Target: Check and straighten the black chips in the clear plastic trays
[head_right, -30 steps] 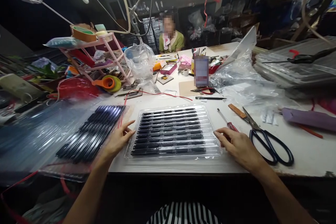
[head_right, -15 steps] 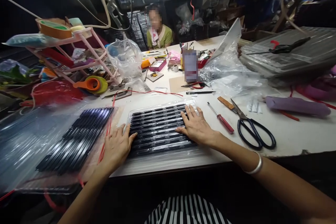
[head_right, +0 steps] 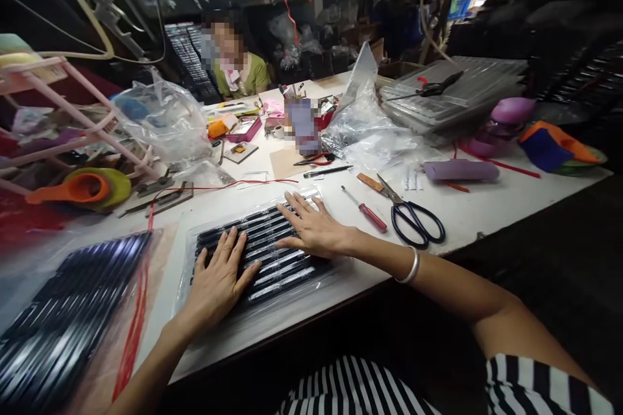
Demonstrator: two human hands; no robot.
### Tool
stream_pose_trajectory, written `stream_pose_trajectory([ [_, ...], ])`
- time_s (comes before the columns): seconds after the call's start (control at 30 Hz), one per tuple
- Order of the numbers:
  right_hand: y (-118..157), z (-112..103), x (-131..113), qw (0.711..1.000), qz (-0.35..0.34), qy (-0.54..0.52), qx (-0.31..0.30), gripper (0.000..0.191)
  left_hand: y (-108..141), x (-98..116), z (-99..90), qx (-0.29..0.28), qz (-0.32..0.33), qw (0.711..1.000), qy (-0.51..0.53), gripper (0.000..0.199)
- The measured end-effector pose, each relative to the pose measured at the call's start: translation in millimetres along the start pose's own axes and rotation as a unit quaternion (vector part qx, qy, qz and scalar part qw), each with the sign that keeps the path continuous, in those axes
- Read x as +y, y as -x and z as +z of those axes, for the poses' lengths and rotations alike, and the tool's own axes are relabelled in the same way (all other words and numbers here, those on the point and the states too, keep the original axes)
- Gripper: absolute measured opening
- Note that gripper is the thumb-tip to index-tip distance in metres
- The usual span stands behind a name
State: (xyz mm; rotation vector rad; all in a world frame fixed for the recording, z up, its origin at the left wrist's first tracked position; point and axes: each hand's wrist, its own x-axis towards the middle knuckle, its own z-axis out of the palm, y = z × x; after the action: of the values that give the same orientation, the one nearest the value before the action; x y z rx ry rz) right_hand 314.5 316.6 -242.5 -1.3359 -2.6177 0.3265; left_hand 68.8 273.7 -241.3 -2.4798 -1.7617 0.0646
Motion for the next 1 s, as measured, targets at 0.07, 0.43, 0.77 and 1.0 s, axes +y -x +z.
stream_pose_trajectory([
  [0.07,-11,-5,-2,1.000,-0.009,-0.002,-0.017,0.085,0,-1,-4.2,-0.006,-0.007,1.000,0.004,0.068],
  [0.43,-28,-1,-5,0.999,-0.039,0.002,-0.007,0.075,-4,-9,2.3,0.021,-0.002,0.998,0.057,0.069],
  [0.77,30,-17,18,0.998,0.024,0.024,0.054,0.047,42,-112,46.9,0.055,0.022,0.958,0.281,0.052],
  [1.0,90,-11,22,0.994,0.007,-0.028,0.109,0.044,99,-84,48.2,0.166,-0.010,0.944,0.284,0.050],
])
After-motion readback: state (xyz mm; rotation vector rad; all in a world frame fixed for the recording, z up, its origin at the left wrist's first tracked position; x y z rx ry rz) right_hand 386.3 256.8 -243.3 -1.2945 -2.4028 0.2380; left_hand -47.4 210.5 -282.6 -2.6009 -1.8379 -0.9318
